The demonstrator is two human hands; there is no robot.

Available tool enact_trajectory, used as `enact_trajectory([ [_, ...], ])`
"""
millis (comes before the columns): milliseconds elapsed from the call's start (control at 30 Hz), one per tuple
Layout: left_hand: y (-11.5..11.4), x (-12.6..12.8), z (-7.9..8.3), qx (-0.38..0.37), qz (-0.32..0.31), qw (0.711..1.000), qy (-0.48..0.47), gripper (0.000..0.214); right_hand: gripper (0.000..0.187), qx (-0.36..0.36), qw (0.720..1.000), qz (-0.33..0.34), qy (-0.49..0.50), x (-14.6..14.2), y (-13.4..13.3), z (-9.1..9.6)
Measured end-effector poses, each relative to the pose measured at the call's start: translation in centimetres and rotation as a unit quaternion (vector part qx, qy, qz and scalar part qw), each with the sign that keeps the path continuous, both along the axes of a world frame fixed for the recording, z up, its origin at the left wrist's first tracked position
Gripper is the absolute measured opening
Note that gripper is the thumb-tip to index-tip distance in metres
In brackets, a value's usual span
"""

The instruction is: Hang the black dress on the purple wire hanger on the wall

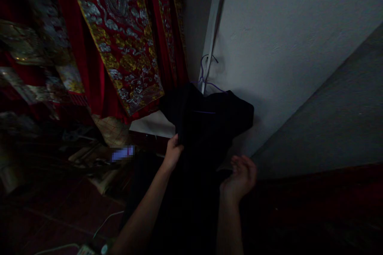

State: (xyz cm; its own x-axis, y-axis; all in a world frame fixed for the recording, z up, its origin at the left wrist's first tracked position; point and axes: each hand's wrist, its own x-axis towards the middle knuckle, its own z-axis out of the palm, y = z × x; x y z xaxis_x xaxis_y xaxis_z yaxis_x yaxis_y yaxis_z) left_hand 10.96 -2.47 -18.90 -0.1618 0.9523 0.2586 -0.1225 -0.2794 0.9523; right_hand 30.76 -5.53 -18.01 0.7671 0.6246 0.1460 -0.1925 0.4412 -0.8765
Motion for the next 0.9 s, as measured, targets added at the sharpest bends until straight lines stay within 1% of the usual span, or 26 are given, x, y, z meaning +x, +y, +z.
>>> enact_trajectory([
  [33,-0.2,0.1,0.5,0.006,-0.012,1.000,-0.006,0.043,0.028,-0.056,0.991,0.121,-0.013,-0.9,-0.1,-0.8],
  [67,-0.4,0.1,1.1,0.012,-0.022,1.000,-0.010,0.044,0.038,-0.112,0.965,0.238,-0.025,-1.8,-0.1,-1.2],
  [100,-0.6,0.2,1.7,0.018,-0.031,0.999,-0.013,0.043,0.049,-0.156,0.928,0.335,-0.040,-2.8,0.2,-1.3],
  [133,-0.8,0.3,2.3,0.022,-0.037,0.999,-0.015,0.041,0.057,-0.184,0.898,0.396,-0.054,-3.8,0.5,-1.3],
  [167,-1.1,0.5,2.8,0.026,-0.044,0.999,-0.016,0.039,0.063,-0.193,0.886,0.417,-0.063,-4.7,0.7,-1.2],
  [200,-1.5,0.7,3.2,0.029,-0.052,0.998,-0.014,0.035,0.065,-0.187,0.891,0.409,-0.069,-5.6,0.8,-1.1],
  [267,-2.3,1.1,3.9,0.036,-0.070,0.997,-0.014,0.027,0.064,-0.157,0.911,0.372,-0.082,-7.0,0.6,-1.2],
  [300,-2.7,1.2,4.2,0.038,-0.080,0.996,-0.016,0.024,0.063,-0.149,0.915,0.365,-0.089,-7.5,0.4,-1.3],
  [367,-3.3,1.3,4.6,0.033,-0.097,0.994,-0.023,0.019,0.063,-0.149,0.906,0.382,-0.105,-7.9,-0.2,-1.6],
  [467,-3.9,1.0,5.1,0.001,-0.101,0.994,-0.040,0.016,0.060,-0.136,0.894,0.404,-0.140,-7.5,-0.9,-1.4],
  [567,-4.2,0.9,5.5,-0.021,-0.092,0.993,-0.066,0.015,0.048,-0.089,0.889,0.409,-0.186,-7.1,-1.3,-0.6],
  [667,-4.5,1.0,5.9,-0.028,-0.084,0.992,-0.085,0.015,0.030,-0.056,0.888,0.421,-0.178,-7.3,-1.6,0.2],
  [733,-4.6,1.1,5.9,-0.023,-0.068,0.993,-0.092,0.017,0.023,-0.048,0.899,0.407,-0.156,-7.6,-1.8,0.6],
  [800,-4.5,1.0,5.5,0.000,-0.038,0.994,-0.100,0.023,0.022,-0.056,0.907,0.390,-0.146,-7.7,-2.0,0.9],
  [867,-4.3,0.6,4.6,0.025,-0.012,0.994,-0.101,0.027,0.022,-0.074,0.909,0.384,-0.146,-7.7,-2.0,1.1],
  [900,-4.1,0.4,4.0,0.032,-0.012,0.995,-0.097,0.027,0.021,-0.084,0.908,0.383,-0.145,-7.6,-2.0,1.1],
])
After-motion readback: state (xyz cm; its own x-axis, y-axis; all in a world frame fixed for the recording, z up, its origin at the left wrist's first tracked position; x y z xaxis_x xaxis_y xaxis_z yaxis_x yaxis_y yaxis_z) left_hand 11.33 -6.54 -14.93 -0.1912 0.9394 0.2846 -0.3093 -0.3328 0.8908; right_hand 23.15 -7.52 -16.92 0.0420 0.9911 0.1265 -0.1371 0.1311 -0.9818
